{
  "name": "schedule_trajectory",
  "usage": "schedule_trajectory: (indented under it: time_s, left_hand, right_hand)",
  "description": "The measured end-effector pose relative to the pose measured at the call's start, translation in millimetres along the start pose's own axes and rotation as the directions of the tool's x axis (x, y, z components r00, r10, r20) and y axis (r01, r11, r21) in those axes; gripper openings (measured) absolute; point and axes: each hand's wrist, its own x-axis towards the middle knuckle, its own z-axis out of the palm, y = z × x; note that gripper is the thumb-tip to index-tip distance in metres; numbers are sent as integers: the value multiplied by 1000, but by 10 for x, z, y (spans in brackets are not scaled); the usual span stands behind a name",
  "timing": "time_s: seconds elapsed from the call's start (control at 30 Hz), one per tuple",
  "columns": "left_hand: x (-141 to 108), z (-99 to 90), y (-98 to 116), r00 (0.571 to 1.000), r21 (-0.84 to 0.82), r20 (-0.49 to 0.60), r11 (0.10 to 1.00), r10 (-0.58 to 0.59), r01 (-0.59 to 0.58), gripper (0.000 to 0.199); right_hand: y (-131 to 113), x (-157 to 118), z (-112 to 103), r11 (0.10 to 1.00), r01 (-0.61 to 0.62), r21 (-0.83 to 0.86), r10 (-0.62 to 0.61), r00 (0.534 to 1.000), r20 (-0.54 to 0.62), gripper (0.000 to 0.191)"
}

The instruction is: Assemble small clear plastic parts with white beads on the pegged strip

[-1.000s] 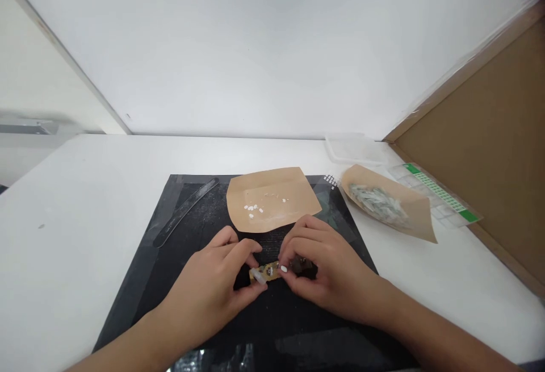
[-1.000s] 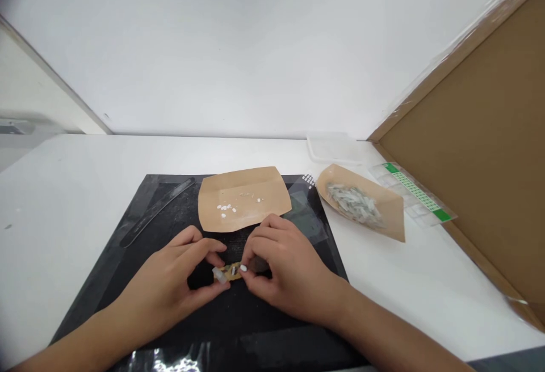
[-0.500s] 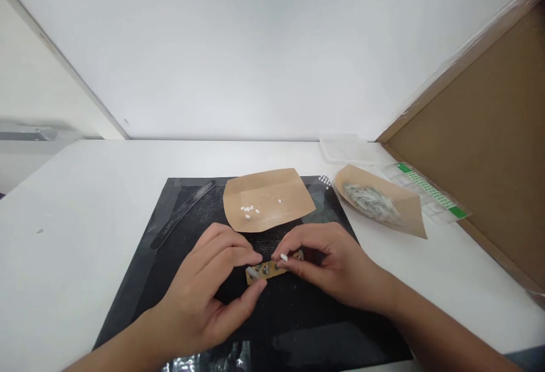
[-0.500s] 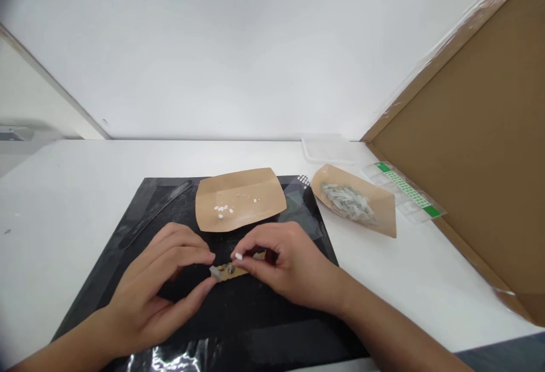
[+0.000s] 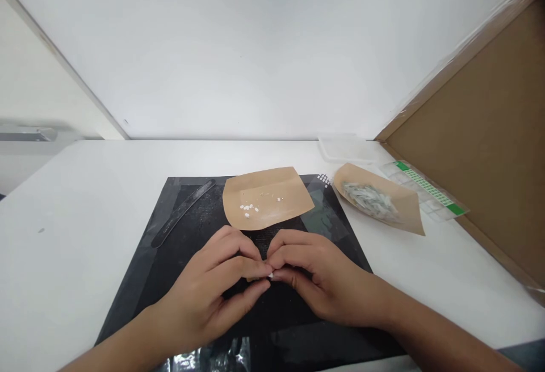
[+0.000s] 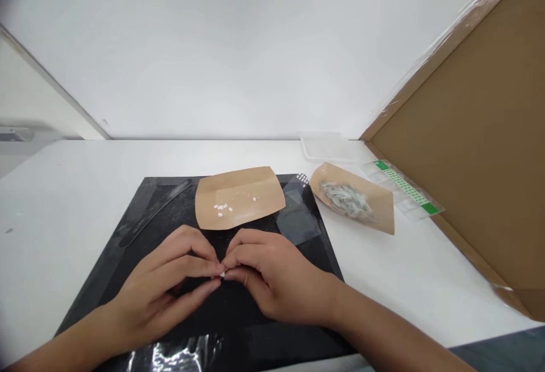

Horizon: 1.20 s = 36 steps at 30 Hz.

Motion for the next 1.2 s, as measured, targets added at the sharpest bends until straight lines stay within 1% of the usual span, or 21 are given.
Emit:
schedule_trajectory:
  time_s: [0.1, 0.17, 0.33, 0.43, 0.53, 0.6, 0.67, 0.83, 0.93, 1.07, 1.13, 1.2]
  left_hand:
    - [13, -18, -10, 998, -29, 45, 999, -35, 36, 30]
    - [17, -25, -10, 997, -37, 54, 998, -52, 54, 28]
    - [6, -36, 0, 984, -88, 108, 984, -144, 154, 19]
    - [2, -48, 14, 976, -117, 149, 977, -159, 177, 19]
    - [10, -62, 50, 977, -98, 177, 985, -121, 140, 22]
    - [27, -77, 87, 979, -68, 177, 991, -99, 112, 23]
    - [50, -96, 127, 983, -45, 166, 996, -73, 81, 24]
    - [93, -132, 189, 985, -23, 167, 999, 41, -38, 28]
    - [96, -137, 201, 981, -27, 184, 998, 61, -57, 28]
    - [89, -134, 183, 979, 7, 194, 998, 56, -59, 27]
    - [79, -128, 148, 984, 20, 171, 998, 48, -53, 25]
    - [63, -122, 102, 990, 18, 133, 999, 46, -49, 25]
  right_hand:
    - [6, -2, -2, 1000, -9, 3, 9, 1000, 3, 13]
    - [7, -3, -7, 999, -21, 23, 21, 1000, 12, 11]
    - [1, -1, -7, 998, -52, 35, 49, 996, 70, 12]
    - [4, 3, 1, 996, -57, 74, 50, 993, 103, 14]
    - [1, 10, 2, 993, -43, 109, 29, 992, 127, 14]
    - [-10, 13, 2, 990, -38, 137, 20, 991, 133, 14]
    - [-29, 14, 6, 980, -56, 192, 29, 990, 139, 15]
    - [-67, 5, 34, 941, -118, 318, 68, 984, 164, 18]
    - [-74, -11, 49, 921, -164, 352, 106, 978, 178, 17]
    - [-72, -33, 75, 880, -245, 408, 174, 963, 203, 18]
    - [-69, -39, 88, 878, -257, 404, 195, 962, 189, 17]
    - [-65, -42, 98, 895, -239, 377, 193, 969, 156, 16]
